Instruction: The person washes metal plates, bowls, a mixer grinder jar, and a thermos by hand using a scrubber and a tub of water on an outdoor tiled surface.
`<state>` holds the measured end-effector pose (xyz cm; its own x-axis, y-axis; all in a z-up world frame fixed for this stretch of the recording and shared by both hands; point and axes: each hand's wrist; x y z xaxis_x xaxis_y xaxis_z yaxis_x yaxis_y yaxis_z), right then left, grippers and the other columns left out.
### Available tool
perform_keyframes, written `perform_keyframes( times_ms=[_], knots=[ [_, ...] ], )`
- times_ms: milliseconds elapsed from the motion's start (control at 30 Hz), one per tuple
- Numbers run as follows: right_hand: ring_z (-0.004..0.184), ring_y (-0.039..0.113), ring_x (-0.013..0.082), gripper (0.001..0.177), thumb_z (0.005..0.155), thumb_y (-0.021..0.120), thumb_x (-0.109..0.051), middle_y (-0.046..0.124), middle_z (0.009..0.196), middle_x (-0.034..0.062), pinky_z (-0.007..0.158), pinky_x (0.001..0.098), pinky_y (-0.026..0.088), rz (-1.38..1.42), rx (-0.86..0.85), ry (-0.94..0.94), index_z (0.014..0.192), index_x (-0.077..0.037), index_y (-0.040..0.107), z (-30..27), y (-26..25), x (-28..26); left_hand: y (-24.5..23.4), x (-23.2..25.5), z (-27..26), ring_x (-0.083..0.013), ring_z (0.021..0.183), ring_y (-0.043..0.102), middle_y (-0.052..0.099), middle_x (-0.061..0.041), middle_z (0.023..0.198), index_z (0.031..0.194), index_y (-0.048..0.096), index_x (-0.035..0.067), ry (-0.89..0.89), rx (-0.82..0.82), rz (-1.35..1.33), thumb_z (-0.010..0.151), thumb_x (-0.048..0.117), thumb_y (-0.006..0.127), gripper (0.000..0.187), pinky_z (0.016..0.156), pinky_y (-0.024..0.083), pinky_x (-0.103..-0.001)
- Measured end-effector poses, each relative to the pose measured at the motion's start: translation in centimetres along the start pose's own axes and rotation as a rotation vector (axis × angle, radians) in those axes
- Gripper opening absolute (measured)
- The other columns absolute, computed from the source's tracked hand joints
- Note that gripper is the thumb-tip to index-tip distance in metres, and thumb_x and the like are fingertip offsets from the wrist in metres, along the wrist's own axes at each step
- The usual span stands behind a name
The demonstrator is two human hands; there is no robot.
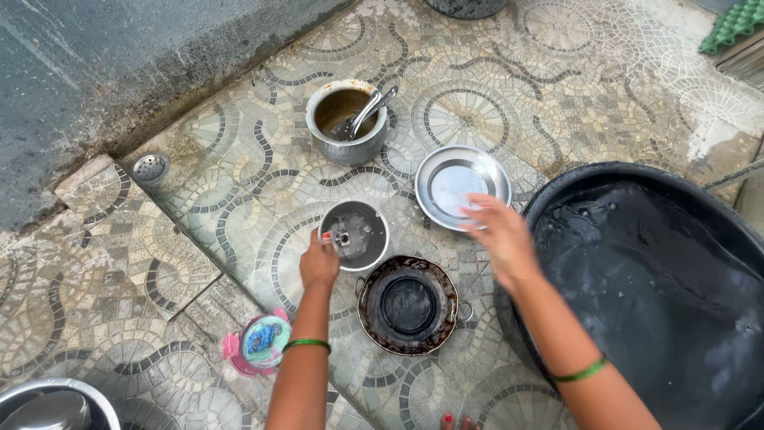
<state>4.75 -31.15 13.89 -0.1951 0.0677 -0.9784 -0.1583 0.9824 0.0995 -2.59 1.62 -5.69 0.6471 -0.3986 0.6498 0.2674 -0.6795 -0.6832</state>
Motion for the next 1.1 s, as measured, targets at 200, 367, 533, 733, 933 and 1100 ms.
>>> perform_keyframes(
  times_ms=[200,367,533,733,933,1100],
  knots=[
    [0.123,0.061,0.0320,0.030,0.101,0.049,-0.020,0.059,0.139,0.0182,0.101,0.0524,0.053,0.248,0.782,0.292,0.125,-0.006,0.060,2.4,-22.7,9.6,-0.1,-5.4,3.8,-0.0467,0.113,0.062,0.066,-0.029,0.125,0.152,0.039,0.010,0.002,0.010,-0.038,0.112,0.042,0.036,0.052,0.099,0.047,-0.052],
    [0.121,0.063,0.0313,0.040,0.107,0.047,-0.034,0.062,0.132,0.0176,0.102,0.0479,0.057,0.654,0.386,0.350,0.122,0.001,0.060,3.0,-21.4,8.2,-3.2,-0.7,1.1,-0.0466,0.114,0.069,0.060,-0.027,0.136,0.151,0.036,0.009,-0.307,-0.312,-0.477,0.101,0.035,0.039,0.057,0.095,0.056,-0.061],
    [0.131,0.058,0.0411,0.049,0.102,0.047,-0.024,0.057,0.140,0.0312,0.111,0.0516,0.047,0.249,-0.326,0.352,0.134,0.013,0.052,1.1,-1.8,-2.5,-2.7,3.1,-1.2,-0.0523,0.122,0.054,0.031,-0.042,0.149,0.148,0.028,-0.007,0.086,0.347,0.178,0.081,0.031,0.074,0.089,0.107,0.035,-0.048],
    [0.139,0.054,0.0319,0.040,0.103,0.047,-0.016,0.057,0.147,0.0161,0.115,0.0421,0.046,0.280,-0.404,0.080,0.138,0.003,0.056,0.1,9.4,-7.0,2.3,5.6,5.4,-0.0421,0.104,0.068,0.072,-0.018,0.108,0.116,0.075,0.005,0.397,0.144,-0.464,0.087,0.012,0.064,0.031,0.093,0.052,-0.051],
    [0.138,0.054,0.0349,0.035,0.105,0.050,-0.016,0.052,0.151,0.0179,0.114,0.0485,0.047,0.321,0.197,-0.108,0.136,0.000,0.054,2.7,-7.5,1.2,-0.9,1.3,8.9,-0.0356,0.109,0.073,0.076,-0.017,0.114,0.120,0.071,0.008,0.333,0.242,-0.467,0.088,0.025,0.066,0.037,0.097,0.054,-0.042],
    [0.123,0.063,0.0308,0.029,0.103,0.044,-0.022,0.056,0.142,0.0159,0.097,0.0526,0.054,0.223,0.804,0.334,0.124,-0.010,0.060,2.1,-25.9,11.9,-2.6,-5.2,6.0,-0.0470,0.118,0.062,0.065,-0.031,0.123,0.134,0.056,-0.002,0.404,0.135,0.026,0.086,0.032,0.078,0.062,0.099,0.047,-0.051]
  ],
)
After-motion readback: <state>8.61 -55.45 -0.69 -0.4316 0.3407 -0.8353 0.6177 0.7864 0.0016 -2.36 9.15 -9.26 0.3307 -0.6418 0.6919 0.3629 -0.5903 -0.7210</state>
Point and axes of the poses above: each hand's wrist, its own z-axis towards the middle knuckle, its own y-axis out of the palm, x = y × z
